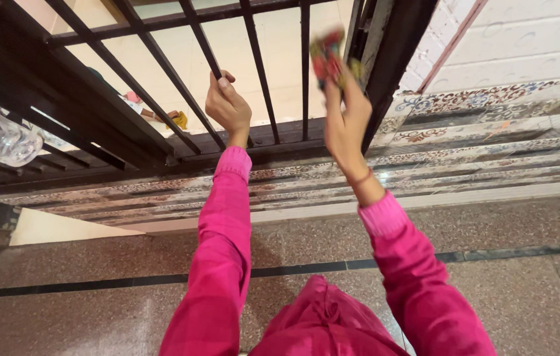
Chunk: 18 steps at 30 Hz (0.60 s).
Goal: The person wipes the horizontal and vertical bars of a dark metal railing using a small multi-colored cloth. They systematically clean the surface by moving the cloth along the bars while holding the railing with their other hand.
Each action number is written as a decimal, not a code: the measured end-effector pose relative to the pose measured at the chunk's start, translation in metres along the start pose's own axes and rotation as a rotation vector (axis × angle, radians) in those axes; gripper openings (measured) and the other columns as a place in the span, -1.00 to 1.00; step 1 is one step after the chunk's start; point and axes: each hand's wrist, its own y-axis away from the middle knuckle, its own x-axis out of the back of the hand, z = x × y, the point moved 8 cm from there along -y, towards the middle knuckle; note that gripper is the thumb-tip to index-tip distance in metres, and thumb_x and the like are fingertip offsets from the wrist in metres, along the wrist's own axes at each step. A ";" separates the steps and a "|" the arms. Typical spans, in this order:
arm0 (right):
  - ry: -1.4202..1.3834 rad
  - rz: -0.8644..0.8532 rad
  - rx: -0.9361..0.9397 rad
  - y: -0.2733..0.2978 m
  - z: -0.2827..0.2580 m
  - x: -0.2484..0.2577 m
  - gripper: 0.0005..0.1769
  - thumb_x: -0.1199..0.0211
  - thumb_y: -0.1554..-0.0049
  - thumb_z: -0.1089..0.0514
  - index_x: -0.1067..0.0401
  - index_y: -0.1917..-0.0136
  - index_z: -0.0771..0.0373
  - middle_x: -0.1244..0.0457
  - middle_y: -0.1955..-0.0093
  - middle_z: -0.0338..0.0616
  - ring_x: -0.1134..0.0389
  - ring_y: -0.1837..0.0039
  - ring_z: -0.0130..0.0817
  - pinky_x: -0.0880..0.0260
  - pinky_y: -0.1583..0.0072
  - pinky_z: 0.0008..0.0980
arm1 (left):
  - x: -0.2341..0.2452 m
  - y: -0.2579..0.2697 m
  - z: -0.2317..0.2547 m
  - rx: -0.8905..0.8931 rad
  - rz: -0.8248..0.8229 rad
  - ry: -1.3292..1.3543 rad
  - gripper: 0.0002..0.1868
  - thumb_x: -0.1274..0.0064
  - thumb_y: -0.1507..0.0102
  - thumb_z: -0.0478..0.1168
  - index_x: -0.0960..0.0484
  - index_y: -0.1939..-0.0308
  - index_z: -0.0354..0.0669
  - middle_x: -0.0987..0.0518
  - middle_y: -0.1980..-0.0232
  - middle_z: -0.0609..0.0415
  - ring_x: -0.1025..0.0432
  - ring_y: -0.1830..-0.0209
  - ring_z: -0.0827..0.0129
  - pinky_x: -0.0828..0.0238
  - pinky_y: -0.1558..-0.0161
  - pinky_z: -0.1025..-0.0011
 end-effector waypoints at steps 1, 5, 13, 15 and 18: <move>0.045 0.011 0.171 -0.015 -0.026 -0.006 -0.61 -0.10 -0.42 0.16 -0.30 -0.48 0.24 -0.42 -0.13 0.02 -0.44 0.04 -0.34 -0.44 0.00 -0.37 | -0.001 0.000 -0.001 0.003 -0.001 0.000 -0.47 0.43 -0.49 0.03 -0.55 0.32 -0.17 -0.51 0.50 0.10 -0.43 0.60 0.37 -0.19 0.52 0.37; 0.344 0.061 0.263 -0.028 -0.059 -0.028 -0.55 -0.15 -0.37 0.16 -0.31 -0.48 0.26 -0.42 -0.10 0.08 -0.45 0.15 -0.21 -0.45 0.05 -0.29 | -0.006 -0.001 -0.010 0.068 -0.011 -0.049 -0.45 0.44 -0.45 0.04 -0.59 0.37 -0.12 -0.51 0.56 0.13 -0.38 0.67 0.39 -0.12 0.57 0.37; 0.665 -0.224 0.086 0.052 0.055 -0.035 -0.65 -0.17 -0.25 0.12 -0.42 -0.27 0.27 -0.33 0.26 0.07 -0.40 0.24 0.01 -0.39 0.18 -0.06 | -0.001 -0.003 0.006 0.010 -0.001 0.018 -0.46 0.44 -0.49 0.04 -0.56 0.31 -0.19 -0.35 0.60 0.11 -0.34 0.64 0.39 -0.14 0.51 0.34; 0.667 -0.310 -0.003 0.081 0.092 -0.035 -0.70 -0.14 -0.26 0.09 -0.45 -0.21 0.23 -0.34 0.27 0.06 -0.41 0.22 0.04 -0.38 0.17 -0.01 | -0.001 0.001 0.004 0.037 -0.020 0.022 -0.47 0.43 -0.49 0.03 -0.56 0.31 -0.19 -0.28 0.64 0.12 -0.30 0.67 0.39 -0.11 0.51 0.33; 0.585 -0.320 -0.101 0.096 0.115 -0.034 -0.71 -0.10 -0.30 0.05 -0.50 -0.19 0.17 -0.34 0.28 0.08 -0.40 0.23 0.06 -0.35 0.18 0.01 | -0.001 -0.001 0.003 0.042 -0.024 0.029 -0.48 0.42 -0.49 0.01 -0.54 0.33 -0.20 -0.25 0.65 0.12 -0.27 0.68 0.40 -0.07 0.52 0.33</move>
